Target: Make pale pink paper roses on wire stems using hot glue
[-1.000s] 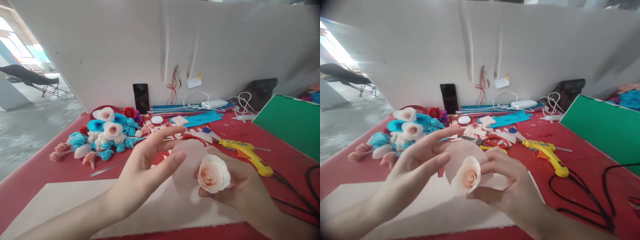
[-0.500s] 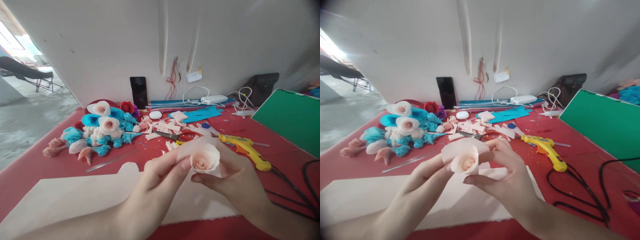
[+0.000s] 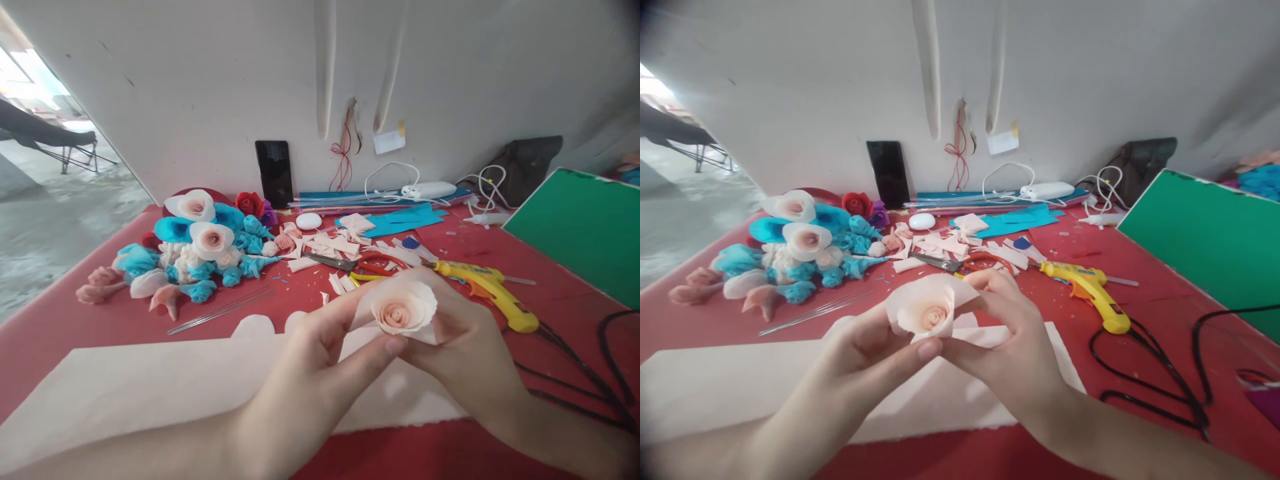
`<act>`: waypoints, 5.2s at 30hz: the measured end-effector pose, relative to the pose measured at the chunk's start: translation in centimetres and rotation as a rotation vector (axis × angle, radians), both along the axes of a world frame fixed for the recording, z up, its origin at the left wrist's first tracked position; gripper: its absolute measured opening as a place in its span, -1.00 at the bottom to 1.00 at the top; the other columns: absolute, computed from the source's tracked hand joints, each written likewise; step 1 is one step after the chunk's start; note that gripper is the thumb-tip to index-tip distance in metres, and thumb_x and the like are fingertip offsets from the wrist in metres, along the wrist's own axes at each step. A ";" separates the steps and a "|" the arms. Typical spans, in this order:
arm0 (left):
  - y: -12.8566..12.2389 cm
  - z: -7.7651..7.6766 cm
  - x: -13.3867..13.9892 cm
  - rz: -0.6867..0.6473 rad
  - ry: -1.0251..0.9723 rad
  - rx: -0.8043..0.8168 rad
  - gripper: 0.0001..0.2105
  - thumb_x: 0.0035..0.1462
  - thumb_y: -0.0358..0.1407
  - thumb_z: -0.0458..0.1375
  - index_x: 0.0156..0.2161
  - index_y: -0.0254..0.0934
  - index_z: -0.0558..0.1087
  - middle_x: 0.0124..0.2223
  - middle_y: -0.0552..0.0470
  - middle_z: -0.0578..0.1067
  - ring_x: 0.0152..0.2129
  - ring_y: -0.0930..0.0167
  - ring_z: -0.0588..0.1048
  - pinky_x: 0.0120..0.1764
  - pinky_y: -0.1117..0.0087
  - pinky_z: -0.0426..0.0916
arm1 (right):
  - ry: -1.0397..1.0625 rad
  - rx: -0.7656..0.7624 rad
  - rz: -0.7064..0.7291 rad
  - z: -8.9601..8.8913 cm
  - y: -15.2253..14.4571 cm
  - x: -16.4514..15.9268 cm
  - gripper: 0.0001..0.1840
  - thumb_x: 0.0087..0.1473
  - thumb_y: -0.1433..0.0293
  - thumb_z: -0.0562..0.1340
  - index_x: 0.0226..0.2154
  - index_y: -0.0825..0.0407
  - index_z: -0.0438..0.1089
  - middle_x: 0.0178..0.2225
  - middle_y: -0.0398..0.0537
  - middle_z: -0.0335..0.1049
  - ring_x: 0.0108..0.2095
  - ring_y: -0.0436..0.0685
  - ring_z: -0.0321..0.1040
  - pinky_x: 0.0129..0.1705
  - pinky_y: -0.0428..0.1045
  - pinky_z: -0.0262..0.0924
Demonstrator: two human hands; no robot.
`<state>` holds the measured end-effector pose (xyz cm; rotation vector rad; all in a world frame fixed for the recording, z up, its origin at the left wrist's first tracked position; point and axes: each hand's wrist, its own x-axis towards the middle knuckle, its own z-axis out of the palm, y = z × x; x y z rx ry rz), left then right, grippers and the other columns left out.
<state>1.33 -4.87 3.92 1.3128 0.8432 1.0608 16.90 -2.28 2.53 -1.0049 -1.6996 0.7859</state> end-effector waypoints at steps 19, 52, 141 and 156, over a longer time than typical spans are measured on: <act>1.5 0.5 -0.8 0.024 -0.240 -0.201 -0.88 0.13 -0.30 0.17 -0.40 -0.30 0.44 -0.41 0.11 0.42 -0.39 0.55 0.37 -0.30 0.61 0.32 | -0.047 -0.461 0.156 0.2 0.6 1.2 -0.72 -0.08 0.13 0.33 -0.30 -0.11 0.46 -0.26 -0.15 0.44 -0.19 0.13 0.37 -0.16 -0.02 0.29; 0.8 0.0 -0.4 0.002 -0.279 -0.212 -0.94 0.14 -0.33 0.17 -0.34 -0.22 0.48 -0.40 0.19 0.45 -0.41 0.60 0.38 -0.29 0.66 0.28 | -0.147 -0.473 0.191 0.4 0.4 1.0 -0.75 -0.01 0.15 0.26 -0.36 -0.03 0.50 -0.43 -0.10 0.47 -0.32 0.15 0.42 -0.40 -0.10 0.31; 3.9 0.3 -3.3 -0.046 0.489 1.005 -0.73 -0.02 -0.44 0.22 -0.17 -0.27 0.32 -0.33 0.09 0.51 -0.36 0.43 0.43 0.08 0.12 0.23 | -0.374 -0.493 0.379 2.9 0.9 2.1 -0.73 0.08 0.14 0.18 -0.37 -0.03 0.45 -0.42 -0.17 0.35 -0.37 0.02 0.26 -0.42 -0.13 0.07; 3.8 0.7 -3.3 -0.088 0.557 1.081 -0.73 -0.06 -0.50 0.25 -0.22 -0.26 0.34 -0.36 0.14 0.53 -0.34 0.45 0.46 0.09 0.04 0.19 | -0.360 -0.692 0.542 2.3 1.2 2.5 -0.70 0.14 0.12 0.13 -0.38 0.00 0.35 -0.45 -0.22 0.18 -0.41 -0.05 0.10 -0.46 -0.13 -0.06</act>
